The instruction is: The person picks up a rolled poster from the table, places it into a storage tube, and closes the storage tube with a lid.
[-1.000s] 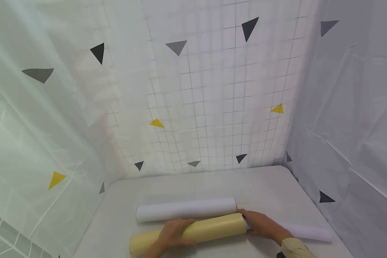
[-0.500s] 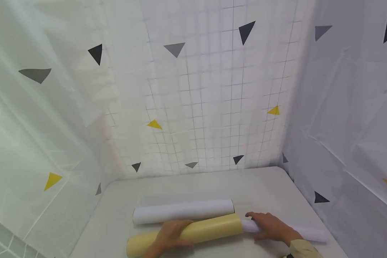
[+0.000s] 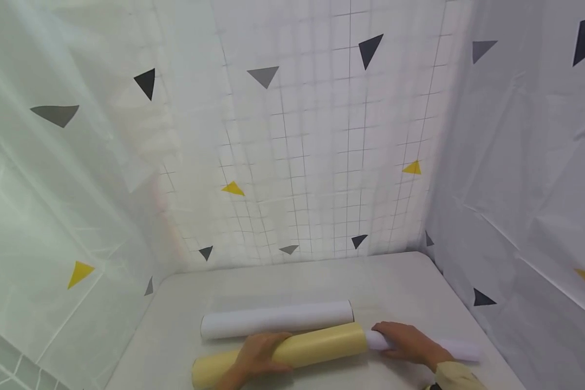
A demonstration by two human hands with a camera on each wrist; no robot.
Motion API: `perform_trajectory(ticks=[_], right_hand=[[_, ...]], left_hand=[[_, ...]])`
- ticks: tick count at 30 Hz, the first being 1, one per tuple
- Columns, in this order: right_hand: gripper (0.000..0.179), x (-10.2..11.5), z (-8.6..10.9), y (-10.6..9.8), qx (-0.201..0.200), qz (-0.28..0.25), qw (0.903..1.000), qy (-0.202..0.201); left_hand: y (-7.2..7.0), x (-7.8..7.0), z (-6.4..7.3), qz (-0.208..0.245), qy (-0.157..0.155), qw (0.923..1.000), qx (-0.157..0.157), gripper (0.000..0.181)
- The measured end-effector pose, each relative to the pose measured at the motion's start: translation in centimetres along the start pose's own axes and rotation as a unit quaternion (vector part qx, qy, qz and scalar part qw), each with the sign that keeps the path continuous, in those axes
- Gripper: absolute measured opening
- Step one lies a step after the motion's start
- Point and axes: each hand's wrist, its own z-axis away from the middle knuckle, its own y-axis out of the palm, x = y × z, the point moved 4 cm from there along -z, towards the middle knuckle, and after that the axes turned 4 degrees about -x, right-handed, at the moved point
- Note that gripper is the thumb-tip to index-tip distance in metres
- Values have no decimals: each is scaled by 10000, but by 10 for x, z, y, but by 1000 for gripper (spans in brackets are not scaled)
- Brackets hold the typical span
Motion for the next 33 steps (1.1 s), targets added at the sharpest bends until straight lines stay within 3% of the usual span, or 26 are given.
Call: perform_trajectory(ticks=[5, 15, 21, 28, 33], right_hand=[[45, 4, -11, 3, 387, -206, 9985, 336], [51, 9, -22, 10, 870, -646, 9903, 868], [54, 5, -13, 12, 861, -783, 9882, 993], [68, -15, 7, 5, 766, -643, 9885, 1132], [67, -26, 18, -1, 887, -484, 9886, 1115]], left_hand=[[0, 0, 0, -18, 29, 10000, -49, 70], [1, -2, -2, 30, -148, 9994, 306, 71], [4, -4, 1, -59, 103, 9995, 282, 72], [0, -9, 1, -28, -29, 9997, 230, 71], [-2, -14, 2, -72, -53, 9997, 232, 72]])
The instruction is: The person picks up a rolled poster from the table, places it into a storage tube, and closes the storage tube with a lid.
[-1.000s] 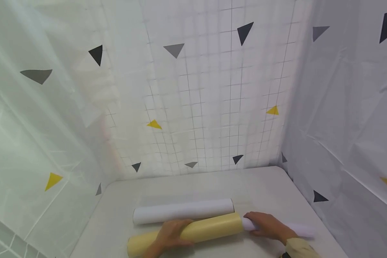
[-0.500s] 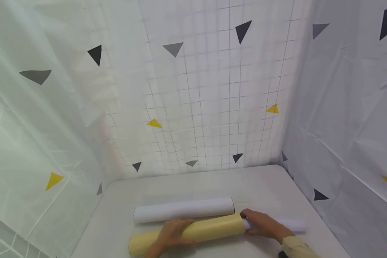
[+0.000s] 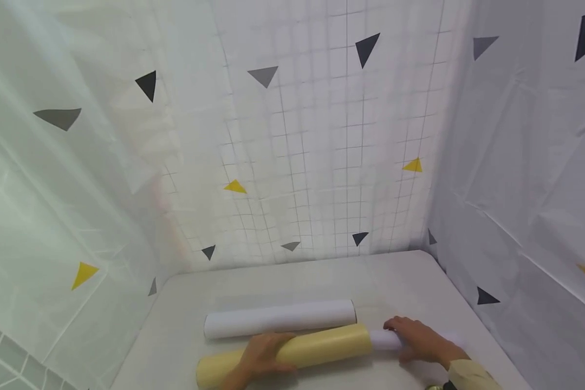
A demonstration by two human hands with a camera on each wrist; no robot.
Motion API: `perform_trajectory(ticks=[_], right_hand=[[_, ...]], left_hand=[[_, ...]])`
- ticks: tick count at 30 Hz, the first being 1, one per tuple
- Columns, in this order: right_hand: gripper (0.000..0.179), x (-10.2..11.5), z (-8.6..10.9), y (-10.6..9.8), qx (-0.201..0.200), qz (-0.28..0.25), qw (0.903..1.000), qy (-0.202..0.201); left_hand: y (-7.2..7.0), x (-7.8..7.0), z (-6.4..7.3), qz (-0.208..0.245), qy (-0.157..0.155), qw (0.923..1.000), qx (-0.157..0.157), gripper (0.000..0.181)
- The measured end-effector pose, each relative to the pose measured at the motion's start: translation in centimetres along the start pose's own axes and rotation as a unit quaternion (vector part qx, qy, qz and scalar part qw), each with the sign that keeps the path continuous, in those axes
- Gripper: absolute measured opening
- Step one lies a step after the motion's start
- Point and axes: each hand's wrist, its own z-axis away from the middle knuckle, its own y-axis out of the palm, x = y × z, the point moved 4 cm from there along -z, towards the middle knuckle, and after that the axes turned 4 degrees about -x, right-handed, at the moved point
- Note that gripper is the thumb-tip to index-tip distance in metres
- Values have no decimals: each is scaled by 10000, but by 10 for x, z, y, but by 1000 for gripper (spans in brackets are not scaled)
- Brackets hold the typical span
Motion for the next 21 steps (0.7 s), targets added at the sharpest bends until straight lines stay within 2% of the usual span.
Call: perform_trajectory(ticks=[5, 8, 16, 21], right_hand=[[49, -8, 2, 0, 161, 310, 9986, 404], [40, -7, 1, 1, 106, 493, 9976, 471], [38, 9, 1, -2, -270, 609, 9977, -106], [41, 23, -6, -2, -136, 274, 9991, 285]], left_hand=[[2, -2, 1, 201, -101, 9997, 81, 71], [3, -2, 1, 227, -53, 9997, 26, 70], [0, -6, -1, 250, -83, 9997, -14, 69], [-2, -7, 0, 48, -155, 9999, 35, 71]])
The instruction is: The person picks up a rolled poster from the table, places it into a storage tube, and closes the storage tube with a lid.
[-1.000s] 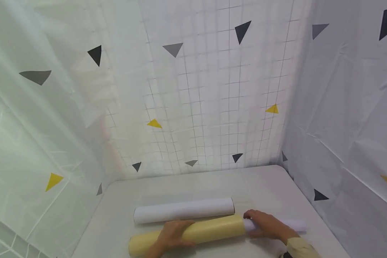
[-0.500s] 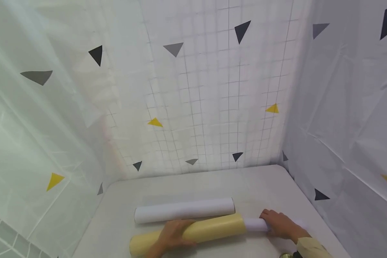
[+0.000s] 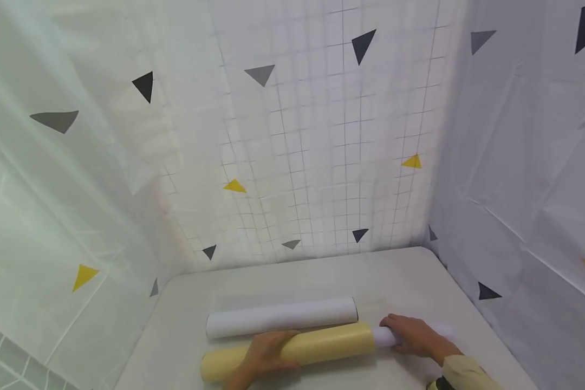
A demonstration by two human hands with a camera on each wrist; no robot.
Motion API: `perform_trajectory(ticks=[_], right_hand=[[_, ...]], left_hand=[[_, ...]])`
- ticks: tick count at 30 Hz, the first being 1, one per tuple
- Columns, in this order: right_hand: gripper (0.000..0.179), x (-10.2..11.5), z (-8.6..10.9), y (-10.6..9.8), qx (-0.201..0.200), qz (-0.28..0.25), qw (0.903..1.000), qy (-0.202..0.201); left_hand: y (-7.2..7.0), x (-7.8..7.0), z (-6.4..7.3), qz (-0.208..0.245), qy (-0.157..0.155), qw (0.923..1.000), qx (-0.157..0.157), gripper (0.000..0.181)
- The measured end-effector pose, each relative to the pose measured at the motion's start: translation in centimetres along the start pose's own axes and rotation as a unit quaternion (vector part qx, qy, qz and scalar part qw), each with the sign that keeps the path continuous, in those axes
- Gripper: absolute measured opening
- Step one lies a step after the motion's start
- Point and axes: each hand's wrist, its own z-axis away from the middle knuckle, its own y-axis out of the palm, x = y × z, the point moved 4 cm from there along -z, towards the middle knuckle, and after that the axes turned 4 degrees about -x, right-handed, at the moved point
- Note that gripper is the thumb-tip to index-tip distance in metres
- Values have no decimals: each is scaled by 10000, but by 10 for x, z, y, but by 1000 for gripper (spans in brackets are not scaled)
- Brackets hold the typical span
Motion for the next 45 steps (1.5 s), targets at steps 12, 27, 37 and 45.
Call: perform_trajectory(ticks=[12, 27, 37, 45], right_hand=[[58, 15, -9, 7, 56, -307, 9976, -621], [75, -7, 0, -1, -136, -630, 9969, -442], [47, -35, 1, -5, 249, -560, 9977, 282], [40, -18, 3, -10, 29, -534, 9986, 22]], left_hand=[[5, -5, 0, -113, 610, 9954, -733, 72], [7, -1, -3, -171, 296, 9992, -230, 69], [4, -1, -3, -44, 252, 9993, -285, 69], [4, -3, -2, -14, 271, 9986, -464, 69]])
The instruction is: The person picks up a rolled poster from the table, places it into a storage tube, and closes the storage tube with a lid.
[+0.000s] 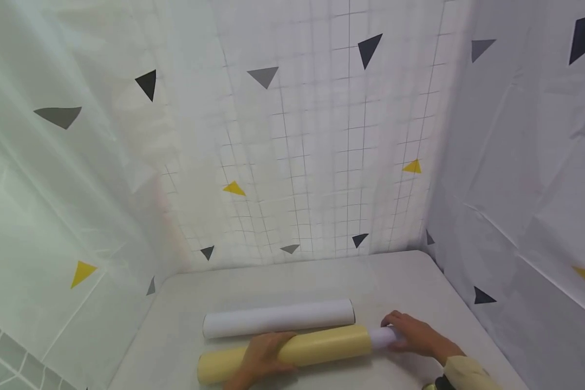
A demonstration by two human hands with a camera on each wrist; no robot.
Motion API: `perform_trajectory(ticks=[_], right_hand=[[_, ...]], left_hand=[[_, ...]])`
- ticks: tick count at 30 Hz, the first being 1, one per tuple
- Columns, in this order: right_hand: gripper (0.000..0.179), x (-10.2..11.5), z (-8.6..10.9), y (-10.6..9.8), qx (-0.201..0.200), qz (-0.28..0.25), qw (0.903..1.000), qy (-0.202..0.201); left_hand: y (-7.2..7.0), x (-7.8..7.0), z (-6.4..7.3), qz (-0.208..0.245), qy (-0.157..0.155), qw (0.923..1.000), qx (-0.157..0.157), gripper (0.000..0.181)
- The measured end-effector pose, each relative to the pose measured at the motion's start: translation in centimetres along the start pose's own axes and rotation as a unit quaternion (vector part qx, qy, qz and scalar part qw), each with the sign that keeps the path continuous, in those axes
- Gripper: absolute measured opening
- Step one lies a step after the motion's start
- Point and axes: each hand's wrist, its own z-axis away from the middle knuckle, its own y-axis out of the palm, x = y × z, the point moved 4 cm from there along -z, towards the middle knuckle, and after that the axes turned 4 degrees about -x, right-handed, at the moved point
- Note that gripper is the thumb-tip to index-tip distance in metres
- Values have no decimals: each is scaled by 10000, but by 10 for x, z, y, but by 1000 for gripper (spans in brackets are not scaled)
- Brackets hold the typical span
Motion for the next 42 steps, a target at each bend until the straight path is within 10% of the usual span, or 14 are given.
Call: perform_trajectory(ticks=[6, 16, 29, 42], right_hand=[[40, 21, -2, 0, -114, -114, 9981, -591], [58, 20, -7, 15, 235, -832, 9960, -204], [56, -2, -10, 16, 258, -1811, 9657, 1842], [35, 28, -17, 23, 539, -2338, 9642, 1129]], left_hand=[[4, 2, 0, 57, -96, 9999, 121, 71], [8, 5, 4, 160, -194, 9994, 245, 70], [6, 9, 4, -73, -47, 9999, -104, 72], [6, 6, 3, -36, -91, 10000, 1, 73]])
